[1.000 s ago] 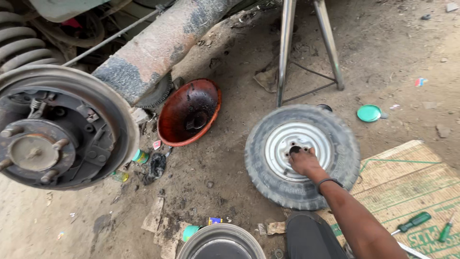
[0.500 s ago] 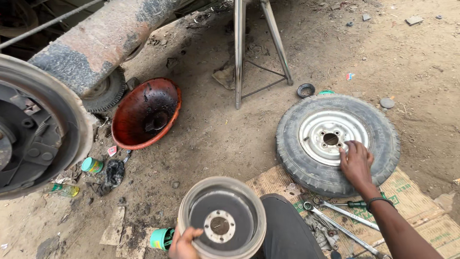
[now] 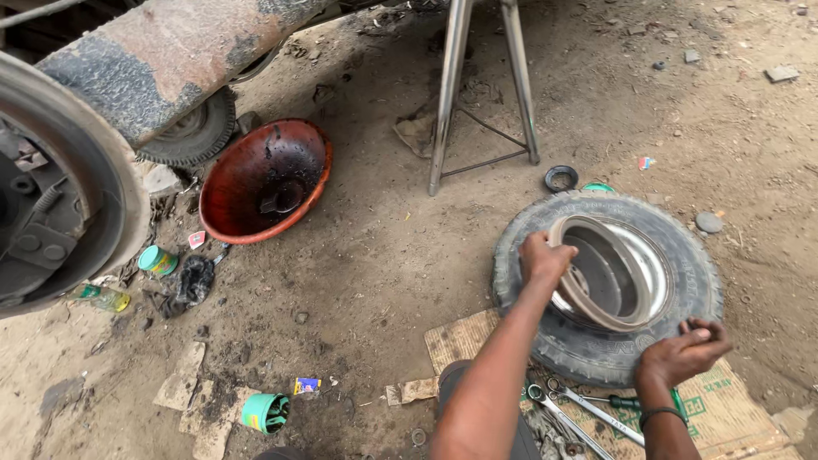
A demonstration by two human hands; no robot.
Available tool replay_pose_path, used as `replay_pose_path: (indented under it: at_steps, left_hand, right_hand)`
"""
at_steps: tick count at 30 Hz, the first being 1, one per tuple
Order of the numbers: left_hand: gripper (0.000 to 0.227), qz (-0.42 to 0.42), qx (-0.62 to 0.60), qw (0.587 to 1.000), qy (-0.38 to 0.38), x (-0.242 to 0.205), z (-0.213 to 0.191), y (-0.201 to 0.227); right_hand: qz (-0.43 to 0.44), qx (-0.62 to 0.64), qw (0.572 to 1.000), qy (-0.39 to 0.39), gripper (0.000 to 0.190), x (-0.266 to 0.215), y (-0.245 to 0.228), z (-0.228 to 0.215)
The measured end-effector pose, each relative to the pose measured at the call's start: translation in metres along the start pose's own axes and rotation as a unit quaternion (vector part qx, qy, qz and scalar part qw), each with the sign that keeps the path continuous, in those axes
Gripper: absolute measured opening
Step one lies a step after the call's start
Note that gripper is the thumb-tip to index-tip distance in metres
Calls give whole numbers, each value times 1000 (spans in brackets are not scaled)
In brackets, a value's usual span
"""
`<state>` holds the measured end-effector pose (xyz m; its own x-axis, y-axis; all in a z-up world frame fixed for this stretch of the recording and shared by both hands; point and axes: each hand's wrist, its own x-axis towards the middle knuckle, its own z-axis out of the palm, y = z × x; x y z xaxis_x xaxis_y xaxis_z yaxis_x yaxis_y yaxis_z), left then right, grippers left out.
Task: The person removes a wheel from a vehicle, takes off the brake drum, and then cleans the internal brake shoe components by hand using a liquid from a bowl.
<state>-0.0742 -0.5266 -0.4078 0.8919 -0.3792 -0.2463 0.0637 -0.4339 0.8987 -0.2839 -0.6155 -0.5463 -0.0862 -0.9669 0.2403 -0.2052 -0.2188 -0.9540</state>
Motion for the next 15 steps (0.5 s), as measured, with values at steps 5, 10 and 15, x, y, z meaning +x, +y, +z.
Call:
replay_pose_path:
  at_steps: [5,10,15]
  left_hand:
    - [41,96,286,953,7,3,-33,-11]
    - [37,-60,258,964,-4,61,-152,-136]
    - [48,-98,285,936,179,116,-341,-236]
  right_hand:
    - [-52,8,999,-2,17,1,30,0]
    - [-161,-121,977,-69,18,-24,-1,-1]
    - [-346,-218,864,-295,20,-129,-94,82]
